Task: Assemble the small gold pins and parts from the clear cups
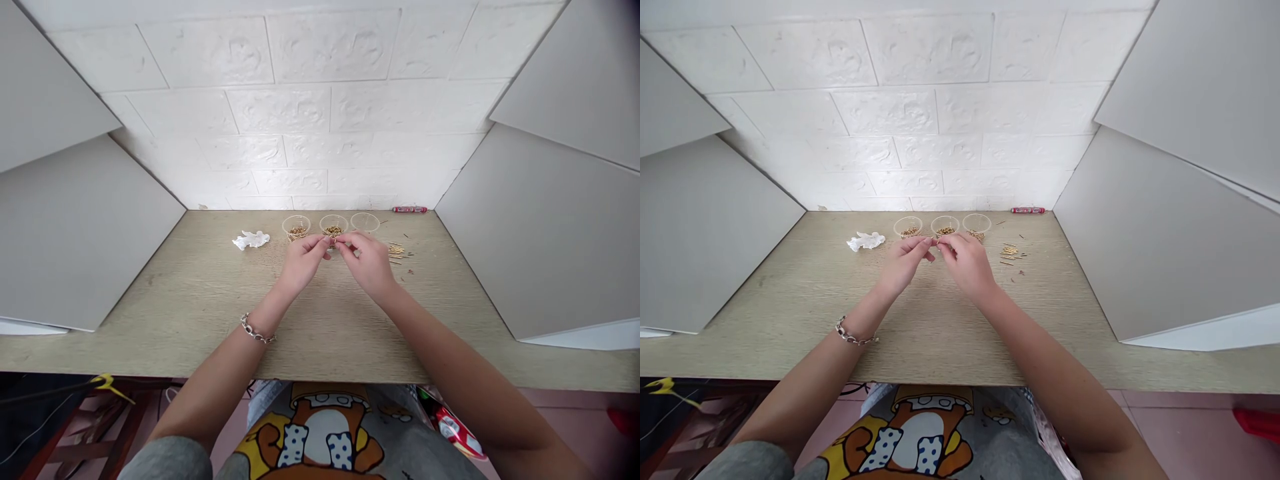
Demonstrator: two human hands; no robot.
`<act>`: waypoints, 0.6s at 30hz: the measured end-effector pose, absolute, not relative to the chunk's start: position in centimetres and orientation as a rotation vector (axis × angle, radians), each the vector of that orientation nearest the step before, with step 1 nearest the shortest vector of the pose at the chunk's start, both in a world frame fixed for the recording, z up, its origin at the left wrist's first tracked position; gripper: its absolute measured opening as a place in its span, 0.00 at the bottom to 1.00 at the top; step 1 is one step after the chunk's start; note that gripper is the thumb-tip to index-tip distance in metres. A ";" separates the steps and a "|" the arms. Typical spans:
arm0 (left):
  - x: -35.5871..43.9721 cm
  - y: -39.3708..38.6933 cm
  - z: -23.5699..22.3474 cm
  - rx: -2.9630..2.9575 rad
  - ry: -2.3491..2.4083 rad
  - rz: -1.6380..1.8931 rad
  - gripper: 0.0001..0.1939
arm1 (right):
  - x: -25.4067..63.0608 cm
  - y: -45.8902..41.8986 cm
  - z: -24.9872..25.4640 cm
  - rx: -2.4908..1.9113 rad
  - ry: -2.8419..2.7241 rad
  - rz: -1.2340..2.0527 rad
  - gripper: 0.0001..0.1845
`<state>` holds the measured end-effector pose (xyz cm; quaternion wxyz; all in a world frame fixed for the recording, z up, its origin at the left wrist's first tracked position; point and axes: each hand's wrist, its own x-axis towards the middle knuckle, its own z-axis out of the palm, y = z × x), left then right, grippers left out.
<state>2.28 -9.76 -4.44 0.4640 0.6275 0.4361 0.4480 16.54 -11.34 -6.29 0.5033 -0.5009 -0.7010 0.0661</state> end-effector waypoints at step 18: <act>2.2 -10.0 -4.1 1.655 0.857 1.048 0.13 | 16.4 -11.4 -5.4 -1.026 -1.321 0.871 0.10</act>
